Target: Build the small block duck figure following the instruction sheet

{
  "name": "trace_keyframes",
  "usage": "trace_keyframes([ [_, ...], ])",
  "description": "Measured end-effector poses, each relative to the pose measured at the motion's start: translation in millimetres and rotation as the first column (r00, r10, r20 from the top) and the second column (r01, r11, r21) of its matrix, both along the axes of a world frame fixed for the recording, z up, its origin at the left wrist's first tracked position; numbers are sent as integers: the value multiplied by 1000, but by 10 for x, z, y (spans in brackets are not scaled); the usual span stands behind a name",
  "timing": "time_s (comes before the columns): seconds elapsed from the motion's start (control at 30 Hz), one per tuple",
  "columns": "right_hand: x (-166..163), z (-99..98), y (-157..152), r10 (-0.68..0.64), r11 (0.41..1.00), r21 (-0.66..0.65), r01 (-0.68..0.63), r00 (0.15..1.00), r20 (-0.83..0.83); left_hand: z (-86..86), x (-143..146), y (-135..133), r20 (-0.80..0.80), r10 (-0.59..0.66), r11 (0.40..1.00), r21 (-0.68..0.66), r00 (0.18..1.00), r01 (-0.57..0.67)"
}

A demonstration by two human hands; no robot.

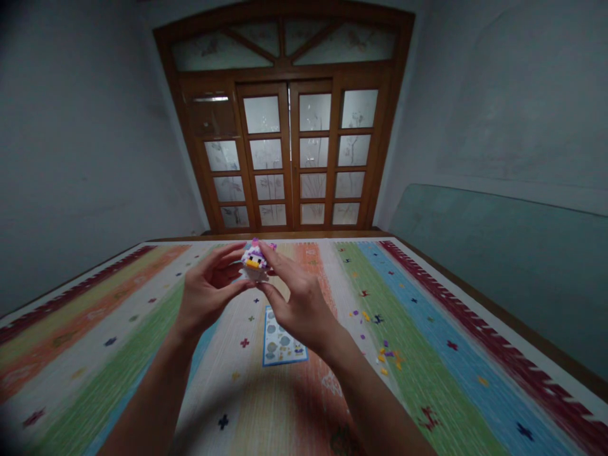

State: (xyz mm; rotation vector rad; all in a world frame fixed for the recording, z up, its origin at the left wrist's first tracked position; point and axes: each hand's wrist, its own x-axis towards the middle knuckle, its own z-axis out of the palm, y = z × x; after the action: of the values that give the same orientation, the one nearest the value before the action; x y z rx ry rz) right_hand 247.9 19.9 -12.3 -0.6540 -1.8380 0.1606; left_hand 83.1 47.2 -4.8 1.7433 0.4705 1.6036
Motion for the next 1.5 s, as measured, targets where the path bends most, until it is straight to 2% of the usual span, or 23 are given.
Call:
trace_keyframes([
  [0.17,20,-27,16,-24,999,27,23,998,55,-36,-17,33,-67,-62,994,90,996,68],
  [0.43,68,-54,90,-86,992,96,82,995,46,-113,-21,66,-177,199,959,236,964,-155],
  [0.63,71,-35,80,-113,982,159,101,991,68,-158,-27,90,-163,243,932,312,956,-184],
  [0.8,84,-34,87,-105,983,157,93,992,68,-197,-18,109,-163,252,921,344,954,-185],
  [0.93,89,-119,200,-66,993,99,63,997,34,-207,-2,161,-169,180,965,219,969,-141],
  [1.03,85,-247,340,-41,998,54,42,999,-4,-214,1,230,-182,19,999,52,983,-10],
  [1.1,86,-348,433,-34,999,29,34,999,-12,-236,-2,280,-149,-73,995,-71,986,63],
  [1.17,91,-455,515,-34,999,25,34,999,0,-276,-5,322,-113,-110,976,-199,987,86],
  [1.3,77,-682,620,-24,1000,21,23,997,67,-397,-9,371,-94,-138,895,-438,986,83],
  [1.43,49,-899,656,2,1000,-13,-1,996,91,-585,-30,418,-148,-44,873,-486,988,-33],
  [1.5,72,-984,666,-29,992,-122,43,993,117,-718,-55,455,-160,-14,868,-492,987,-68],
])
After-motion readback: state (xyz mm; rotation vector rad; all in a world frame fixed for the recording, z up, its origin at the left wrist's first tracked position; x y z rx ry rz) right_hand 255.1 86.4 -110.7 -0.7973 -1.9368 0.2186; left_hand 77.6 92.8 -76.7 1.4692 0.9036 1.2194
